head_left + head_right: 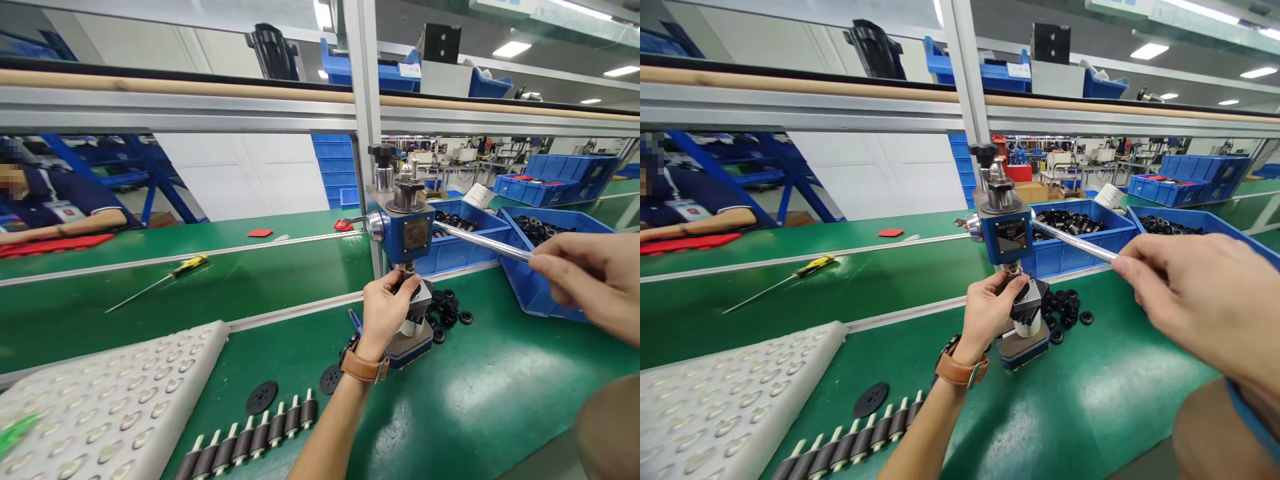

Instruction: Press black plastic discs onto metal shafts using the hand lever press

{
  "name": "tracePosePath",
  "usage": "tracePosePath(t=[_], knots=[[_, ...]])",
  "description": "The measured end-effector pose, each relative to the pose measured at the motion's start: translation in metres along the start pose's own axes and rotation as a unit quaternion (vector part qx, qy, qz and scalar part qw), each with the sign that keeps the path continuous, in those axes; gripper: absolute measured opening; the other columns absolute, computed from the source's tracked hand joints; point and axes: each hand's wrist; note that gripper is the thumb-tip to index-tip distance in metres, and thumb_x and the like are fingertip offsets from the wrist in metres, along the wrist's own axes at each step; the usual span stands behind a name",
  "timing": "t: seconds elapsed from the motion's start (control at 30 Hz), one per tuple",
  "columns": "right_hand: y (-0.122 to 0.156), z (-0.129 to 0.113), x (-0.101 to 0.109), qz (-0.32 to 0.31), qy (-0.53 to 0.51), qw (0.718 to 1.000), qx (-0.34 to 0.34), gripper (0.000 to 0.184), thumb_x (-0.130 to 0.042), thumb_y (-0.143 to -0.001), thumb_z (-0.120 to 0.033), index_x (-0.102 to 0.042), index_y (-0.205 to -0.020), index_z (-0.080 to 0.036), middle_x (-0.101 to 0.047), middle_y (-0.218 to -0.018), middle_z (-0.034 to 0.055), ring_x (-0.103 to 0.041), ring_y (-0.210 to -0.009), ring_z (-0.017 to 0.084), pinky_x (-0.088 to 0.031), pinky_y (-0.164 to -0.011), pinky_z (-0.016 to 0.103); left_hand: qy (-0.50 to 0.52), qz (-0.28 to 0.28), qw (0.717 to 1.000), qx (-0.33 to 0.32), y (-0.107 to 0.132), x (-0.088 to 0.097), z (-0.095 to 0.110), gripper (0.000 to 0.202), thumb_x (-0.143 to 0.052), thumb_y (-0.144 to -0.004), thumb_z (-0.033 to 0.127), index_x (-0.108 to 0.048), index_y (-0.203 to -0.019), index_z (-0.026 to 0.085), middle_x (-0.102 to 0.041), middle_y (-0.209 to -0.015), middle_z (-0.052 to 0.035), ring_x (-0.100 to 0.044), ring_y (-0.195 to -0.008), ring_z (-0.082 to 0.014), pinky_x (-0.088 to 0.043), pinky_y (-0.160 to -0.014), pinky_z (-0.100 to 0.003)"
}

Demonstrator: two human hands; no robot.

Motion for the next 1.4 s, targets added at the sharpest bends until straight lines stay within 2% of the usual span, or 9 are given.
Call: tracePosePath(t=[0.07,0.17,0.37,0.57,0.7,0.8,0.93,1.13,1.4], knots=[[0.008,-0.021,-0.008,0.012,0.038,0.999,0.013,0.052,-0.04,-0.099,-0.069,-0.076,-0.091,-0.031,-0.065,-0.06,-0.0046,-0.057,-0.045,0.013,-0.034,-0.046,0.027,0.0,0.0,1.0,-0.001,0.0,0.0,-0.002,0.036,-0.073,-0.082,0.046,-0.075,-0.086,0.01,-0.069,-0.081,-0.0052,-0.057,-0.073,-0.0148,-0.043,-0.065,-0.022],[0.021,-0.036,-0.019,0.064,0.028,0.997,-0.02,0.048,-0.044,-0.101,-0.062,-0.078,-0.096,-0.029,-0.067,-0.063,-0.0029,-0.058,-0.046,0.015,-0.031,-0.046,0.028,-0.006,-0.002,1.0,0.0,0.0,0.001,-0.005,0.037,-0.074,-0.082,0.046,-0.076,-0.09,0.01,-0.071,-0.085,-0.0066,-0.06,-0.076,-0.0164,-0.046,-0.069,-0.023],[0.016,-0.025,-0.017,0.03,-0.031,0.999,0.007,0.048,-0.046,-0.098,-0.065,-0.08,-0.104,-0.031,-0.061,-0.053,-0.0021,-0.052,-0.04,0.015,-0.028,-0.043,0.028,-0.011,-0.005,1.0,0.002,0.0,0.001,-0.002,0.038,-0.073,-0.082,0.047,-0.075,-0.087,0.009,-0.071,-0.084,-0.0073,-0.06,-0.076,-0.0164,-0.045,-0.067,-0.023],[0.034,-0.043,-0.031,0.091,-0.006,0.994,-0.056,0.039,-0.052,-0.1,-0.056,-0.079,-0.11,-0.031,-0.073,-0.074,0.0004,-0.061,-0.05,0.016,-0.035,-0.048,0.028,-0.002,-0.001,1.0,0.003,0.0,0.0,-0.005,0.037,-0.074,-0.082,0.046,-0.076,-0.09,0.01,-0.072,-0.084,-0.0066,-0.061,-0.076,-0.017,-0.047,-0.069,-0.024],[0.048,-0.053,-0.049,0.126,-0.061,0.986,-0.089,0.029,-0.06,-0.099,-0.046,-0.078,-0.113,-0.028,-0.076,-0.088,0.0006,-0.066,-0.059,0.013,-0.04,-0.052,0.025,-0.005,-0.006,1.0,-0.004,0.0,0.0,-0.007,0.038,-0.073,-0.082,0.046,-0.077,-0.09,0.01,-0.072,-0.085,-0.0074,-0.062,-0.077,-0.0175,-0.047,-0.069,-0.024],[0.047,-0.049,-0.051,0.095,-0.099,0.986,-0.092,0.03,-0.06,-0.099,-0.047,-0.078,-0.114,-0.028,-0.073,-0.073,-0.0002,-0.057,-0.048,0.01,-0.035,-0.044,0.024,-0.007,-0.008,1.0,-0.001,0.001,0.001,-0.008,0.037,-0.073,-0.083,0.046,-0.077,-0.092,0.01,-0.072,-0.087,-0.0076,-0.062,-0.078,-0.0176,-0.048,-0.07,-0.024],[0.041,-0.041,-0.045,0.05,-0.086,0.993,-0.07,0.036,-0.056,-0.098,-0.055,-0.079,-0.11,-0.03,-0.056,-0.048,-0.003,-0.041,-0.035,0.01,-0.026,-0.039,0.025,0.009,-0.009,1.0,-0.001,0.001,0.0,-0.008,0.036,-0.073,-0.083,0.046,-0.077,-0.091,0.011,-0.071,-0.086,-0.0067,-0.061,-0.078,-0.0169,-0.048,-0.07,-0.024],[0.049,-0.052,-0.055,0.116,-0.059,0.987,-0.098,0.029,-0.059,-0.1,-0.046,-0.077,-0.115,-0.029,-0.075,-0.081,-0.0001,-0.064,-0.057,0.013,-0.038,-0.05,0.026,-0.008,-0.006,1.0,0.006,0.001,0.0,-0.006,0.037,-0.072,-0.083,0.046,-0.077,-0.089,0.011,-0.07,-0.08,-0.0052,-0.059,-0.072,-0.0155,-0.044,-0.063,-0.022],[0.056,-0.06,-0.064,0.148,-0.08,0.98,-0.11,0.025,-0.066,-0.097,-0.039,-0.076,-0.115,-0.025,-0.076,-0.093,-0.0003,-0.065,-0.062,0.012,-0.045,-0.058,0.027,-0.004,-0.006,1.0,0.01,0.002,0.002,-0.005,0.035,-0.072,-0.083,0.044,-0.078,-0.092,0.011,-0.073,-0.089,-0.0081,-0.064,-0.081,-0.0191,-0.049,-0.07,-0.024]])
Point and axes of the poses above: each hand's wrist, its own y-axis away from the middle knuckle, its own x-axis out of the back of the hand, z = x × y
